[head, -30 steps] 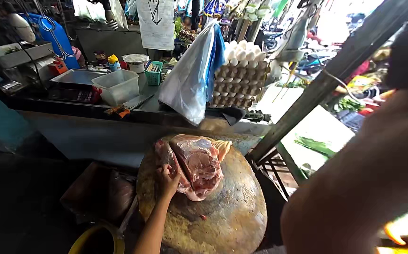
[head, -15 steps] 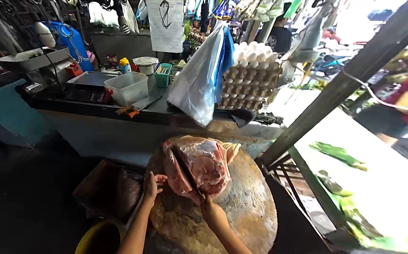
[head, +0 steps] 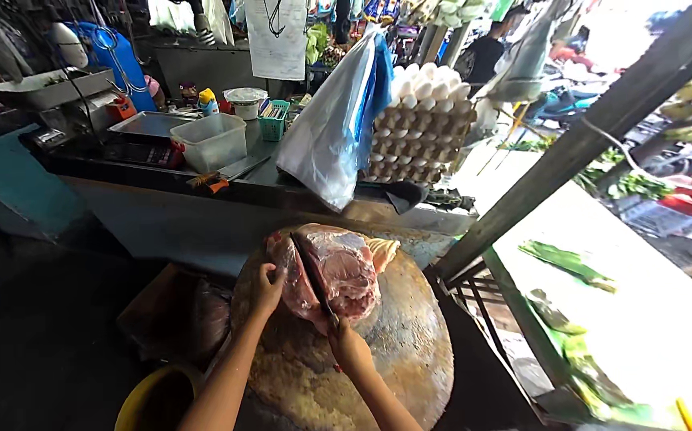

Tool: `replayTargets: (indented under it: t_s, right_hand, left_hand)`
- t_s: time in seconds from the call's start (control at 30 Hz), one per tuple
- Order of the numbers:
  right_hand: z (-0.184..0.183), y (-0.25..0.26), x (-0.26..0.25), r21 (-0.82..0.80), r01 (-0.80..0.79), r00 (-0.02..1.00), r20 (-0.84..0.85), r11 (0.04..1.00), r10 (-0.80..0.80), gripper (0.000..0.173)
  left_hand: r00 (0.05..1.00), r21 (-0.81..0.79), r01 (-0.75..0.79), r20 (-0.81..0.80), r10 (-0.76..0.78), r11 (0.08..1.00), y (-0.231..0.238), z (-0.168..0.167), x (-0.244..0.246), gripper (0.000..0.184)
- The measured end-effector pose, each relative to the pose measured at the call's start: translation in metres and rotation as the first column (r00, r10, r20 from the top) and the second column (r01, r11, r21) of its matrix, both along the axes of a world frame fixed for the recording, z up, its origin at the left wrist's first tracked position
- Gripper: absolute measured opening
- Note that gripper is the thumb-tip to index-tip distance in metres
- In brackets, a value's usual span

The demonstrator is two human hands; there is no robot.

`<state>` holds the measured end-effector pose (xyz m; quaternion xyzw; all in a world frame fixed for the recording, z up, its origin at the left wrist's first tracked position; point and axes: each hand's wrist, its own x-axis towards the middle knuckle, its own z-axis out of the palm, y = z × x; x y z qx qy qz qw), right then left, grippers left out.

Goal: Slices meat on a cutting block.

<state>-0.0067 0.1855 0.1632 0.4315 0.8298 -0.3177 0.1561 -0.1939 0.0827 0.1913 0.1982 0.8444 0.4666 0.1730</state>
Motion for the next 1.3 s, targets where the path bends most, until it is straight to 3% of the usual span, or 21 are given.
replayTargets:
  t_s: [0.1, 0.17, 0.27, 0.33, 0.4, 0.47, 0.53, 0.6, 0.63, 0.67, 0.7, 0.73, 0.77, 0.8, 0.83, 0.87, 0.9, 0.93, 1.0, 1.17, 1.3]
  right_hand:
    - [0.005, -0.002, 0.004, -0.023, 0.003, 1.0, -0.027, 1.0, -0.003, 0.042]
    - [0.022, 0.01, 0.008, -0.081, -0.006, 0.994, -0.105, 0.997, -0.003, 0.045]
    - [0.049, 0.017, 0.026, -0.168, 0.004, 0.952, -0.3, 0.986, -0.055, 0.044]
    - [0.09, 0.011, 0.043, -0.127, 0.016, 0.855, -0.513, 0.992, -0.08, 0.041]
    - [0.144, 0.0, 0.059, 0.031, 0.008, 0.61, -0.792, 0.999, 0.02, 0.037]
    - [0.197, 0.0, 0.065, 0.256, 0.041, 0.241, -0.941, 0.966, 0.239, 0.036]
    - [0.256, 0.001, 0.054, 0.364, 0.158, -0.081, -0.922, 0.918, 0.38, 0.029]
    - [0.313, -0.004, 0.034, 0.33, 0.27, -0.362, -0.835, 0.904, 0.413, 0.015]
    - [0.331, -0.007, 0.025, 0.273, 0.283, -0.462, -0.801, 0.92, 0.38, 0.012]
    - [0.334, -0.009, 0.018, 0.24, 0.288, -0.489, -0.796, 0.927, 0.357, 0.019]
    - [0.317, -0.01, 0.014, 0.239, 0.292, -0.433, -0.83, 0.926, 0.351, 0.023]
    - [0.273, -0.01, 0.011, 0.253, 0.291, -0.272, -0.903, 0.923, 0.333, 0.024]
    - [0.205, -0.01, 0.011, 0.265, 0.291, -0.03, -0.958, 0.919, 0.286, 0.028]
    - [0.131, -0.013, 0.016, 0.278, 0.256, 0.311, -0.931, 0.926, 0.193, 0.033]
    - [0.071, -0.015, 0.023, 0.25, 0.176, 0.675, -0.735, 0.952, 0.069, 0.04]
    - [0.026, -0.015, 0.026, 0.168, 0.09, 0.901, -0.435, 0.982, -0.008, 0.047]
    - [-0.002, -0.016, 0.025, 0.062, 0.038, 0.987, -0.16, 0.997, -0.027, 0.05]
    - [-0.011, -0.018, 0.018, -0.013, 0.017, 1.0, -0.018, 1.0, -0.017, 0.053]
    - [-0.011, -0.024, 0.011, -0.037, 0.012, 0.999, 0.05, 0.999, -0.01, 0.052]
    - [-0.021, -0.025, 0.009, -0.015, -0.004, 0.998, 0.066, 1.0, 0.005, 0.046]
    - [-0.033, 0.012, 0.021, -0.113, -0.062, 0.998, -0.013, 0.992, 0.061, 0.05]
  left_hand:
    - [0.999, -0.056, 0.047, 0.029, -0.045, 0.997, 0.016, -0.003, 0.025, 0.067]
    - [0.999, -0.067, 0.034, -0.002, -0.034, 0.997, 0.02, -0.009, 0.027, 0.065]
    - [0.999, -0.005, 0.042, 0.005, -0.042, 0.999, 0.01, -0.015, 0.026, 0.065]
    - [0.998, 0.026, 0.047, -0.03, -0.047, 0.999, 0.008, -0.022, 0.023, 0.062]
    - [0.998, 0.058, 0.053, -0.021, -0.052, 0.997, 0.007, -0.027, 0.022, 0.058]
    - [0.998, 0.048, 0.057, -0.028, -0.055, 0.997, 0.008, -0.029, 0.021, 0.058]
    - [0.997, 0.038, 0.062, -0.037, -0.06, 0.997, 0.008, -0.03, 0.02, 0.058]
    - [0.998, 0.041, 0.059, -0.037, -0.058, 0.997, 0.008, -0.032, 0.02, 0.059]
    - [0.998, 0.043, 0.057, -0.037, -0.055, 0.997, 0.008, -0.033, 0.021, 0.058]
    - [0.998, 0.043, 0.053, -0.035, -0.052, 0.998, 0.008, -0.034, 0.022, 0.058]
    - [0.998, 0.049, 0.05, -0.035, -0.048, 0.998, 0.007, -0.034, 0.022, 0.058]
    - [0.998, 0.061, 0.048, -0.038, -0.046, 0.997, 0.007, -0.034, 0.023, 0.058]
    - [0.998, 0.073, 0.048, -0.043, -0.045, 0.996, 0.007, -0.034, 0.023, 0.058]
    - [0.998, 0.087, 0.05, -0.05, -0.045, 0.995, 0.006, -0.034, 0.023, 0.058]
    - [0.997, 0.092, 0.053, -0.057, -0.048, 0.994, 0.005, -0.033, 0.023, 0.057]
    - [0.998, 0.086, 0.059, -0.034, -0.056, 0.995, 0.002, -0.034, 0.023, 0.058]
    - [0.998, 0.082, 0.06, 0.0, -0.06, 0.995, -0.005, -0.04, 0.026, 0.058]
    - [0.998, 0.107, 0.045, 0.028, -0.048, 0.993, -0.011, -0.045, 0.023, 0.059]
    - [0.994, 0.141, -0.037, 0.108, 0.022, 0.989, -0.012, -0.052, 0.018, 0.062]
    - [0.922, -0.009, -0.157, 0.356, 0.15, 0.988, 0.015, -0.045, 0.01, 0.115]
    - [0.889, 0.037, -0.174, 0.436, 0.141, 0.984, 0.03, -0.055, 0.014, 0.117]
